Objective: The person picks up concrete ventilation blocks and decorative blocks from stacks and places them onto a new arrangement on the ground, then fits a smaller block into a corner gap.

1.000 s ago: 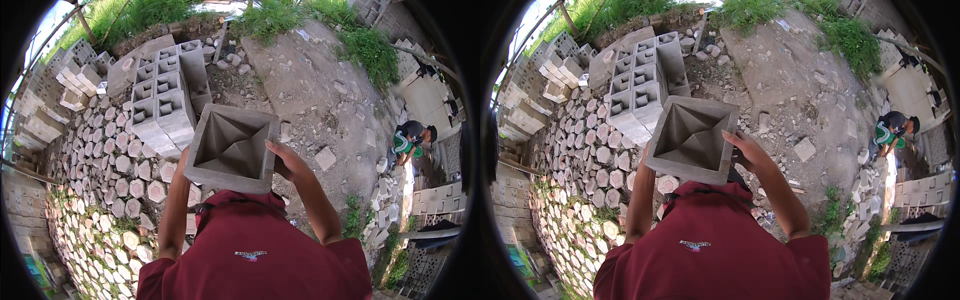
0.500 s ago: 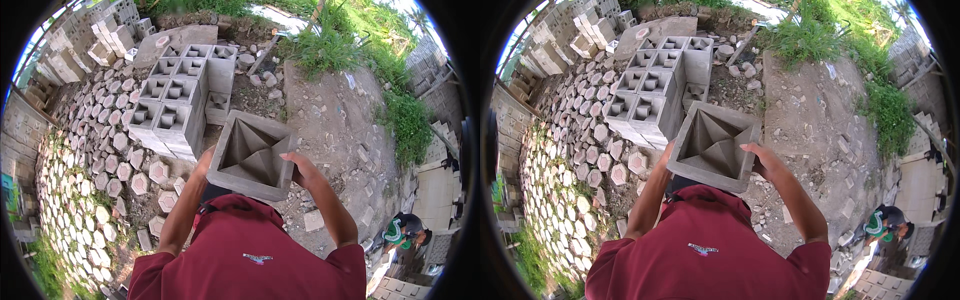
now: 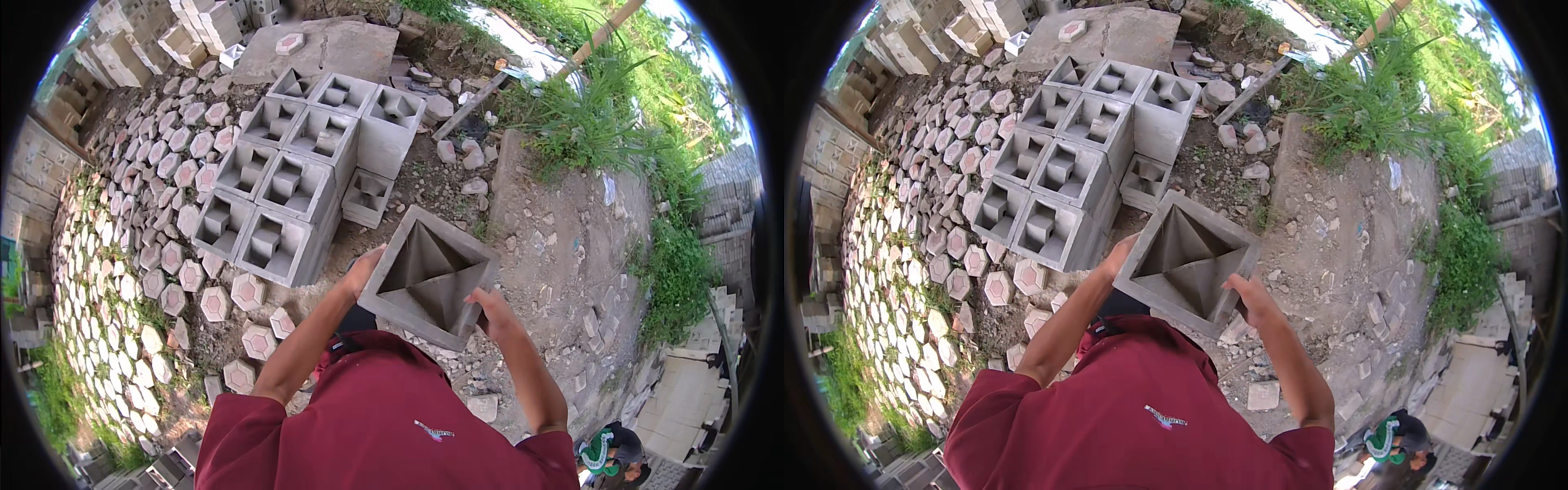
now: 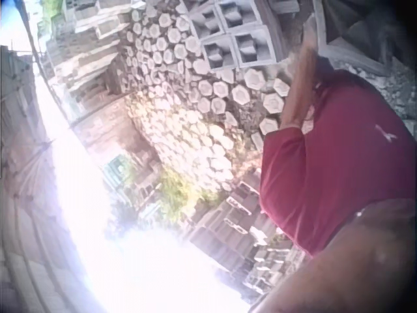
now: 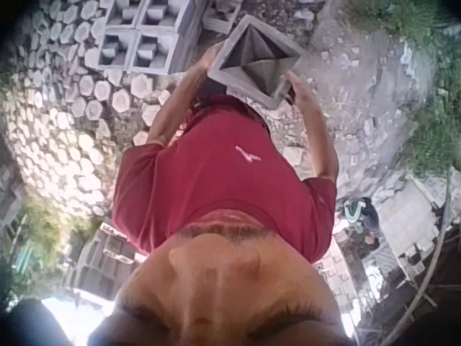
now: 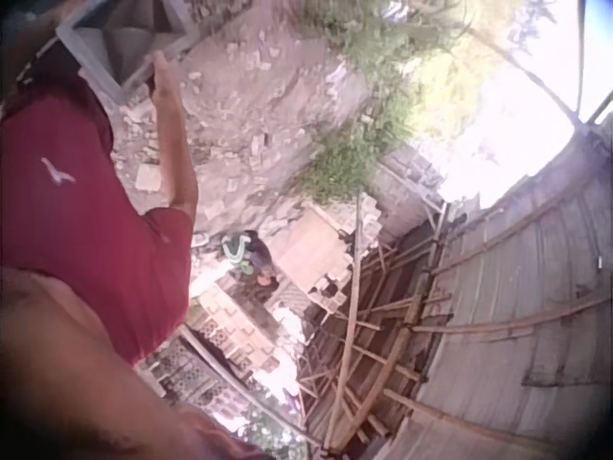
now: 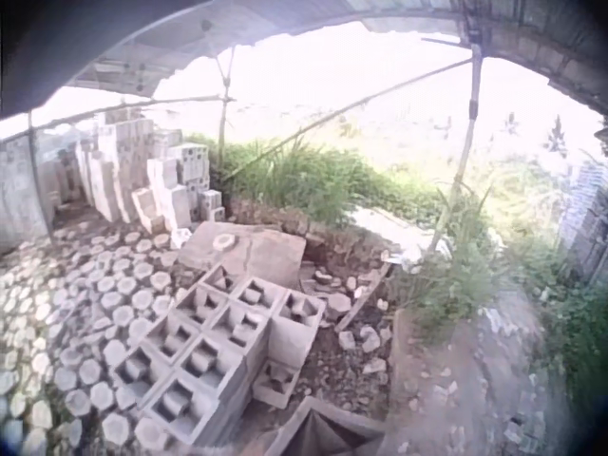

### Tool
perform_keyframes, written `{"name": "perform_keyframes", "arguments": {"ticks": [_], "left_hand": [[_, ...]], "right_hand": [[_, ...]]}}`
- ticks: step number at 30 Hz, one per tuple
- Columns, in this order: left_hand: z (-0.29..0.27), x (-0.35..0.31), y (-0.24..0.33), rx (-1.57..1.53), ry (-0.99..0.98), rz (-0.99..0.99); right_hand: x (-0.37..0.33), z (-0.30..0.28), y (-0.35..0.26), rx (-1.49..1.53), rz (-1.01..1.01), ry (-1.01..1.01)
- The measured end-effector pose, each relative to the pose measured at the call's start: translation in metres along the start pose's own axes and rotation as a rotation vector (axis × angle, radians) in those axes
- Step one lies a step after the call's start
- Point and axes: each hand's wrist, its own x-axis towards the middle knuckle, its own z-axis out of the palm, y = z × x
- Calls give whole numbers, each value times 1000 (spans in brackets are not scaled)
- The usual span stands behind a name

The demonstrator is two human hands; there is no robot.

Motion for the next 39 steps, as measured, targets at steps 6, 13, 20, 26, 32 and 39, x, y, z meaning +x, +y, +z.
{"name": "perform_keyframes", "arguments": {"ticks": [6,13,20,26,32,39], "left_hand": [[-10,70,76,-44,42,-22],[-47,154,112,22,125,-65],[-83,197,114,244,303,78],[-152,238,91,438,407,6],[-263,281,21,-88,982,130],[-296,395,-88,-930,966,248]], "right_hand": [[72,19,-91,-87,132,-61],[161,12,-161,-211,295,-210],[258,15,-176,-260,408,-422],[354,26,-131,-164,515,-448],[455,51,-72,39,635,-279],[584,82,8,-40,442,-51]]}}
